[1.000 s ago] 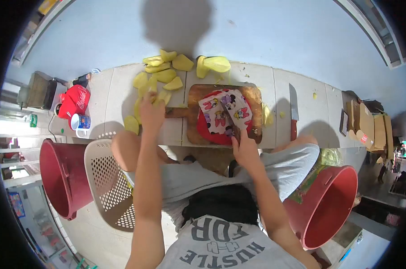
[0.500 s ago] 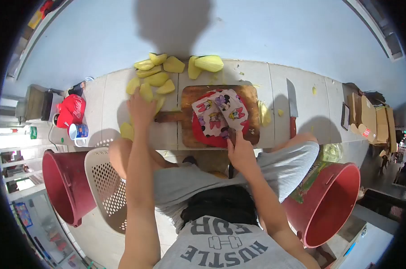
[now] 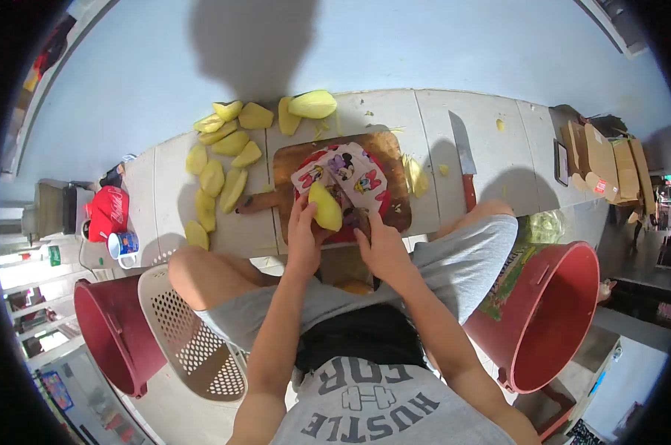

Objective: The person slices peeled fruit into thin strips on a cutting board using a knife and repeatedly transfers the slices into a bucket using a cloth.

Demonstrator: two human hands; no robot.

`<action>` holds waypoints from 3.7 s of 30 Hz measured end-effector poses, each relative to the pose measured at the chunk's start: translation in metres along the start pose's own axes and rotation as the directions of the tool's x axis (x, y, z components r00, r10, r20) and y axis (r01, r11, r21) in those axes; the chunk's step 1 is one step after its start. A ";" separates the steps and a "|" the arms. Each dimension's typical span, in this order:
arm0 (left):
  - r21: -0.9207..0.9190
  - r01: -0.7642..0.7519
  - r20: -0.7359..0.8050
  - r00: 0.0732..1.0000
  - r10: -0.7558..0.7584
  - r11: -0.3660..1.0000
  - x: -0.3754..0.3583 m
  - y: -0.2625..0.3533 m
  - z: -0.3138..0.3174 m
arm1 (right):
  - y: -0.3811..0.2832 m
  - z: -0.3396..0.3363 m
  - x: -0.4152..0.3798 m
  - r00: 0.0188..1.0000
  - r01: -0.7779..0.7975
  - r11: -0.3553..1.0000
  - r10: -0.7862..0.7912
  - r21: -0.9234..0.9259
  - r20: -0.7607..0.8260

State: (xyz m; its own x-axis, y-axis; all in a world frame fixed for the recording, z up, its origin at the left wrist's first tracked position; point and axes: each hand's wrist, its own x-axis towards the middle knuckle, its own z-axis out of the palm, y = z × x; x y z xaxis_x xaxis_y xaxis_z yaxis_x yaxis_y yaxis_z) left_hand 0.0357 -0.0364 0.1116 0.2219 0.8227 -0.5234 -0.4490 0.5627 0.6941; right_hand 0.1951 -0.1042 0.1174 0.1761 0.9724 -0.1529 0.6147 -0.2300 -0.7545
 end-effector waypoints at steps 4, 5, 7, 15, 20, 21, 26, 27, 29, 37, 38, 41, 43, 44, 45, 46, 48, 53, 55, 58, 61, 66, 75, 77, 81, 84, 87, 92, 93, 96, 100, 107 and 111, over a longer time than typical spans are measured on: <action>0.575 -0.219 -0.040 0.955 0.294 0.788 0.008 -0.013 -0.013 | -0.009 -0.001 -0.007 0.997 -0.008 0.999 0.011 -0.042 0.077; 0.852 -0.281 0.060 0.891 0.451 0.441 0.013 -0.018 -0.021 | -0.010 0.001 -0.006 0.996 0.019 0.999 -0.015 -0.048 0.083; 0.793 -0.345 0.071 0.871 0.486 0.502 0.014 -0.019 -0.015 | -0.004 0.009 -0.005 0.997 0.014 0.999 -0.010 -0.046 0.078; 0.586 -0.457 0.123 0.866 0.484 0.669 0.023 -0.036 -0.025 | -0.008 -0.003 -0.016 0.995 0.041 0.999 -0.038 -0.022 0.097; 0.728 -0.666 0.385 0.594 0.707 0.164 0.039 -0.043 -0.050 | 0.000 0.005 -0.016 0.996 0.021 1.000 -0.020 -0.016 0.089; 0.727 -0.666 0.389 0.600 0.699 0.167 0.039 -0.041 -0.051 | 0.000 0.005 -0.017 0.996 0.011 1.000 -0.009 -0.015 0.086; 0.664 -0.748 0.577 0.494 0.650 -0.022 0.050 -0.033 -0.049 | -0.005 -0.002 -0.013 0.995 -0.011 0.998 0.017 -0.059 0.099; 0.660 -0.751 0.582 0.497 0.643 -0.017 0.054 -0.032 -0.050 | -0.002 0.000 -0.014 0.995 -0.022 0.998 0.027 -0.058 0.095; 0.614 -0.774 0.666 0.404 0.626 -0.153 0.062 -0.029 -0.052 | 0.006 0.005 -0.014 0.996 0.057 0.997 -0.053 -0.056 0.069; 0.647 -0.762 0.622 0.500 0.602 -0.036 0.073 -0.036 -0.058 | -0.044 -0.036 -0.035 0.992 0.041 0.979 -0.016 -0.200 0.123; 0.645 -0.761 0.638 0.487 0.596 -0.069 0.074 -0.036 -0.057 | -0.048 -0.041 -0.036 0.983 -0.003 0.975 0.043 -0.222 0.177; 0.617 -0.787 0.613 0.498 0.614 0.023 0.075 -0.038 -0.055 | -0.049 -0.047 -0.036 0.981 -0.010 0.978 0.051 -0.210 0.189; 0.631 -0.776 0.613 0.515 0.599 0.022 0.072 -0.036 -0.053 | -0.052 -0.053 -0.034 0.977 -0.019 0.979 0.062 -0.204 0.205; 0.644 -0.765 0.614 0.527 0.588 0.013 0.071 -0.035 -0.053 | -0.052 -0.054 -0.034 0.974 -0.021 0.980 0.064 -0.196 0.218; 0.646 -0.763 0.612 0.531 0.586 0.016 0.072 -0.036 -0.054 | -0.050 -0.054 -0.033 0.973 -0.024 0.980 0.068 -0.195 0.222; 0.643 -0.765 0.608 0.540 0.582 0.037 0.073 -0.037 -0.056 | -0.046 -0.053 -0.033 0.974 -0.018 0.985 0.055 -0.171 0.218; 0.641 -0.765 0.603 0.552 0.575 0.062 0.074 -0.039 -0.059 | -0.044 -0.053 -0.032 0.975 -0.016 0.989 0.048 -0.147 0.216; 0.600 -0.800 0.625 0.480 0.616 0.014 0.079 -0.044 -0.064 | -0.047 -0.060 -0.022 0.968 -0.032 0.993 0.059 -0.111 0.244; 0.608 -0.794 0.623 0.484 0.615 0.009 0.079 -0.043 -0.064 | -0.038 -0.052 -0.017 0.970 -0.001 0.992 0.032 -0.129 0.242; 0.615 -0.789 0.641 0.489 0.592 -0.014 0.076 -0.038 -0.061 | -0.015 -0.027 0.001 0.974 0.043 0.992 -0.015 -0.118 0.227; 0.602 -0.797 0.672 0.474 0.568 -0.047 0.072 -0.035 -0.061 | 0.003 -0.005 0.006 0.981 0.058 0.992 -0.036 -0.112 0.192; 0.610 -0.792 0.647 0.483 0.590 -0.021 0.080 -0.041 -0.063 | -0.024 -0.028 -0.002 0.982 0.039 0.982 -0.004 -0.182 0.189; 0.651 -0.759 0.628 0.534 0.567 -0.006 0.073 -0.034 -0.057 | -0.054 -0.059 -0.026 0.965 -0.036 0.980 0.086 -0.198 0.248; 0.589 -0.808 0.635 0.483 0.603 0.027 0.076 -0.037 -0.059 | -0.050 -0.054 -0.025 0.974 -0.009 0.986 0.046 -0.166 0.220; 0.617 -0.786 0.617 0.515 0.595 0.040 0.075 -0.037 -0.062 | -0.033 -0.041 -0.013 0.975 0.011 0.989 0.023 -0.149 0.222; 0.599 -0.799 0.614 0.506 0.605 0.060 0.073 -0.040 -0.064 | -0.010 -0.013 -0.002 0.970 0.005 0.991 0.027 -0.133 0.240; 0.612 -0.788 0.679 0.482 0.554 -0.064 0.076 -0.036 -0.065 | -0.002 -0.005 0.008 0.977 0.004 0.986 0.032 -0.168 0.210; 0.627 -0.779 0.633 0.516 0.576 0.009 0.075 -0.038 -0.065 | -0.037 -0.040 -0.013 0.977 0.002 0.989 0.029 -0.148 0.213; 0.629 -0.777 0.634 0.522 0.571 0.013 0.073 -0.038 -0.065 | -0.046 -0.049 -0.017 0.976 -0.005 0.989 0.036 -0.146 0.215; 0.608 -0.793 0.653 0.486 0.581 -0.021 0.076 -0.037 -0.062 | -0.056 -0.063 -0.022 0.954 -0.057 0.985 0.102 -0.164 0.283; 0.621 -0.783 0.635 0.526 0.567 0.032 0.075 -0.035 -0.064 | -0.041 -0.046 -0.016 0.972 -0.004 0.990 0.036 -0.137 0.233; 0.586 -0.808 0.692 0.462 0.555 -0.058 0.073 -0.034 -0.065 | -0.006 0.002 0.005 0.985 0.003 0.987 0.024 -0.159 0.171; 0.621 -0.782 0.668 0.486 0.563 -0.062 0.074 -0.037 -0.065 | -0.030 -0.021 -0.006 0.977 0.004 0.982 0.036 -0.187 0.209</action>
State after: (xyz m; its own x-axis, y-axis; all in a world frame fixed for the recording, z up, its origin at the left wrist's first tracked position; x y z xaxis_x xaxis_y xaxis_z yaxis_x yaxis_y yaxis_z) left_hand 0.0121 -0.0018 0.0155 0.4337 0.7709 0.4665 0.3918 -0.6276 0.6728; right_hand 0.1913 -0.1037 0.1546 0.0336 0.9501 -0.3102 0.7485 -0.2296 -0.6221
